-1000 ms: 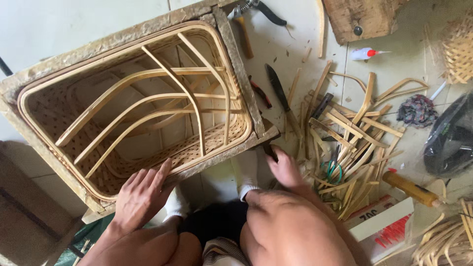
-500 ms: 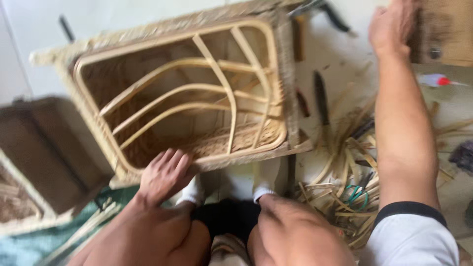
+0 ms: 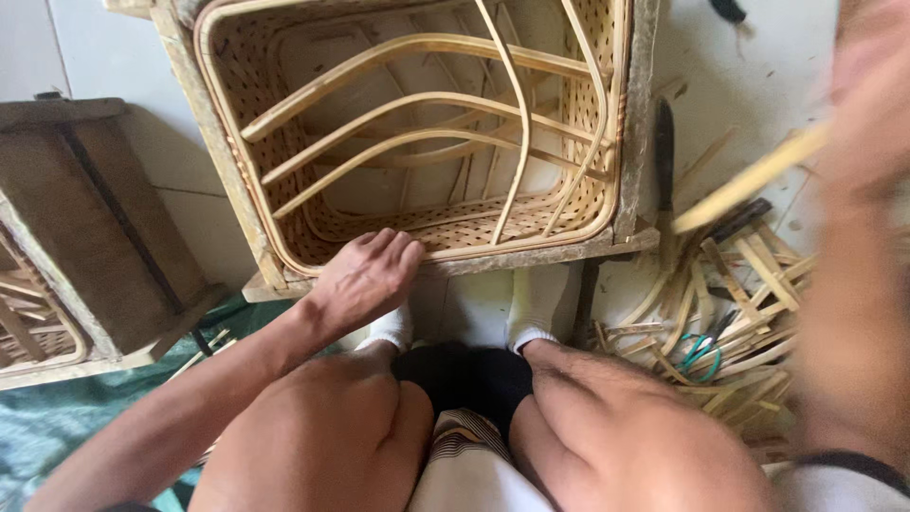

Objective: The person weaves a rectangular basket by inserting and securing bamboo strips into a wooden frame. They use a hammer and pliers to adjust and fasten the strips, working methodically around the basket's perimeter.

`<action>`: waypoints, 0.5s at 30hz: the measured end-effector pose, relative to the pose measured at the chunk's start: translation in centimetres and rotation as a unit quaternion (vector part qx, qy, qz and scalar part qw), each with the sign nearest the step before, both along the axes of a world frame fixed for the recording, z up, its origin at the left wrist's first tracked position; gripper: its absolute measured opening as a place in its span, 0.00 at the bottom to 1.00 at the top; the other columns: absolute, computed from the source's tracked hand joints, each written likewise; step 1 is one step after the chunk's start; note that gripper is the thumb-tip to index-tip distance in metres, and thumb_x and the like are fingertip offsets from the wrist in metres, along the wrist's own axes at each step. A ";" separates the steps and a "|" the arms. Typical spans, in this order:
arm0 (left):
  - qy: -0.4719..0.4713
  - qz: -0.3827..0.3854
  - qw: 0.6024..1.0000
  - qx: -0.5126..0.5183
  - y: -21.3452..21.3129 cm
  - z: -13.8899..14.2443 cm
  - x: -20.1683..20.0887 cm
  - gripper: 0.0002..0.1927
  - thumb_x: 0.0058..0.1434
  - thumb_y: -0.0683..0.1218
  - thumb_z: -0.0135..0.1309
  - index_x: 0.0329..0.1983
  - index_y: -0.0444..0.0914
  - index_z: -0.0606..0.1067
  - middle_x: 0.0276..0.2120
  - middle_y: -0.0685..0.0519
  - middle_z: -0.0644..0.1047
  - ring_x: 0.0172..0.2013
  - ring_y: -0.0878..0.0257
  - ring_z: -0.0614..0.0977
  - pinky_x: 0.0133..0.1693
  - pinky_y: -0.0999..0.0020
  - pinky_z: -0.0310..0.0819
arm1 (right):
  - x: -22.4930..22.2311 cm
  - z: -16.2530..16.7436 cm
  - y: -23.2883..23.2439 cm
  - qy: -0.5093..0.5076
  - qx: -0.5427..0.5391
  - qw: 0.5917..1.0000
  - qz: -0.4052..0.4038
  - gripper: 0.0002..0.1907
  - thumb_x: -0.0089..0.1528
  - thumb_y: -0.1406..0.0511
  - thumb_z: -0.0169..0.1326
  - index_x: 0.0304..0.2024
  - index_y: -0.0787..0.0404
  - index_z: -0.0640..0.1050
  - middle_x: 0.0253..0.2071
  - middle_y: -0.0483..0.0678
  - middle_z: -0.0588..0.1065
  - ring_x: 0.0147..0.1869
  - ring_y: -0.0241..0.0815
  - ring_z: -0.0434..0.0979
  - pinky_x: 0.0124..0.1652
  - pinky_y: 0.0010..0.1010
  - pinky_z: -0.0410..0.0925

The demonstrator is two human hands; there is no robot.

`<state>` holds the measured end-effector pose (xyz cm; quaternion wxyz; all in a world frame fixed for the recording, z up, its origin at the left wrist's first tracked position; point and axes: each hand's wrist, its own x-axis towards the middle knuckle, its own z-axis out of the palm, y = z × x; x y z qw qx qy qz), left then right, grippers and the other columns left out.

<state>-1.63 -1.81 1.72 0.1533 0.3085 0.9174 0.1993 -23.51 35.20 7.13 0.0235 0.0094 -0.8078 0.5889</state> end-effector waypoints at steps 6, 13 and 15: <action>0.014 0.023 0.999 0.031 0.4 -0.7 1.0 0.07 0.55 0.43 0.52 0.35 0.37 0.69 0.30 0.50 0.72 0.35 0.56 0.78 0.35 0.62 0.74 | 6.0 -4.2 -18.6 0.088 -0.096 0.989 0.073 0.20 0.72 0.73 0.44 0.66 0.56 0.67 0.51 0.48 0.80 0.26 0.27 0.68 0.23 0.18 0.66; 0.032 0.032 0.998 0.033 0.3 -0.5 1.0 0.07 0.55 0.43 0.52 0.35 0.38 0.68 0.29 0.51 0.72 0.33 0.58 0.77 0.35 0.63 0.73 | 7.8 -8.4 -18.7 0.071 -0.047 0.992 0.098 0.16 0.83 0.68 0.46 0.73 0.51 0.67 0.36 0.39 0.76 0.28 0.26 0.62 0.27 0.20 0.58; 0.038 0.031 0.998 0.029 0.2 -0.5 0.9 0.07 0.55 0.43 0.52 0.35 0.39 0.68 0.29 0.51 0.72 0.33 0.58 0.77 0.35 0.63 0.73 | 7.7 -8.6 -19.0 0.077 -0.022 0.992 0.096 0.16 0.83 0.67 0.47 0.72 0.51 0.67 0.33 0.38 0.73 0.28 0.26 0.64 0.28 0.21 0.59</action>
